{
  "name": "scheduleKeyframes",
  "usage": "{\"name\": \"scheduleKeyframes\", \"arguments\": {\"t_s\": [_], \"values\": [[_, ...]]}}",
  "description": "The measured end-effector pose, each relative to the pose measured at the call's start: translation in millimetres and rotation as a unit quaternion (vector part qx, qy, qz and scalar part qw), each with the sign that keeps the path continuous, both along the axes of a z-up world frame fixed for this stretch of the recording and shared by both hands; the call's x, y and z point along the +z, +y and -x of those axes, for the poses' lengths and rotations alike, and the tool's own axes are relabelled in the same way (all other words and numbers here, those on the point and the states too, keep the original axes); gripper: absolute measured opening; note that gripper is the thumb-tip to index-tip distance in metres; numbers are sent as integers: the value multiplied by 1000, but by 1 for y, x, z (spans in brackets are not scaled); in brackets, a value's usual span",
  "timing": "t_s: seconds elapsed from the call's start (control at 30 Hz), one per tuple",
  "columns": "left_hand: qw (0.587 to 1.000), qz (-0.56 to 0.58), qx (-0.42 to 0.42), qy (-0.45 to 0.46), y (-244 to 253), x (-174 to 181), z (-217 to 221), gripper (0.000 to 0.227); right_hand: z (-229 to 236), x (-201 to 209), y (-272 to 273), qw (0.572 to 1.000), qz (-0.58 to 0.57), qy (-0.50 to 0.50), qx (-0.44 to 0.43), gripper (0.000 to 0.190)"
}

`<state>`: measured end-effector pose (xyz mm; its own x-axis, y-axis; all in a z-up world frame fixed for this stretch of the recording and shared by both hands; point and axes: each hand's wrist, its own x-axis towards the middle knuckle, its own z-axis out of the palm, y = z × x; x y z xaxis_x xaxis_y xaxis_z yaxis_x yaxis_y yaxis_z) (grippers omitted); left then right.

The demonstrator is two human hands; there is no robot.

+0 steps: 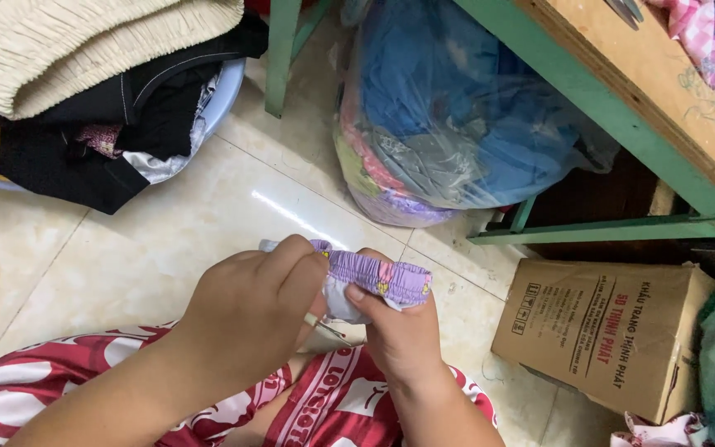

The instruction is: Turning a small purple garment right-side out and adjusting the fabric using a small tool.

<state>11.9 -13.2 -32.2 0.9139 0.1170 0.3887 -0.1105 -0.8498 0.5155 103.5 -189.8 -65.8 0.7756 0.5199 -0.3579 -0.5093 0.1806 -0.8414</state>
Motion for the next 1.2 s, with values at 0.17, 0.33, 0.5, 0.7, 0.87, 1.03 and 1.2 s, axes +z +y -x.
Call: {"name": "scheduleKeyframes", "arguments": {"t_s": [0.17, 0.33, 0.5, 0.7, 0.87, 1.03, 1.2], "values": [[1000, -7, 21, -13, 3, -1, -3, 38, -1, 2, 4, 999, -21, -26, 25, 30], [998, -36, 35, -45, 7, -5, -6, 45, 0, -2, 5, 999, -20, -29, 22, 29], [987, -66, 147, -1, 24, -8, -7, 25, -3, -4, -2, 998, -53, -24, 5, 36], [975, -73, 199, -73, 40, -1, -4, 23, -7, -3, -6, 992, -123, 27, 9, 36], [956, 289, 42, 13, 27, 28, -3, 16, -10, -5, -3, 985, -154, 68, 40, 39], [902, 425, 4, 79, 24, 29, -2, 5, -15, -11, -5, 981, -164, 65, 77, 51], [835, 536, -4, 127, 20, 28, -2, 9, -21, 4, 5, 950, -266, 32, 162, 41]]}}
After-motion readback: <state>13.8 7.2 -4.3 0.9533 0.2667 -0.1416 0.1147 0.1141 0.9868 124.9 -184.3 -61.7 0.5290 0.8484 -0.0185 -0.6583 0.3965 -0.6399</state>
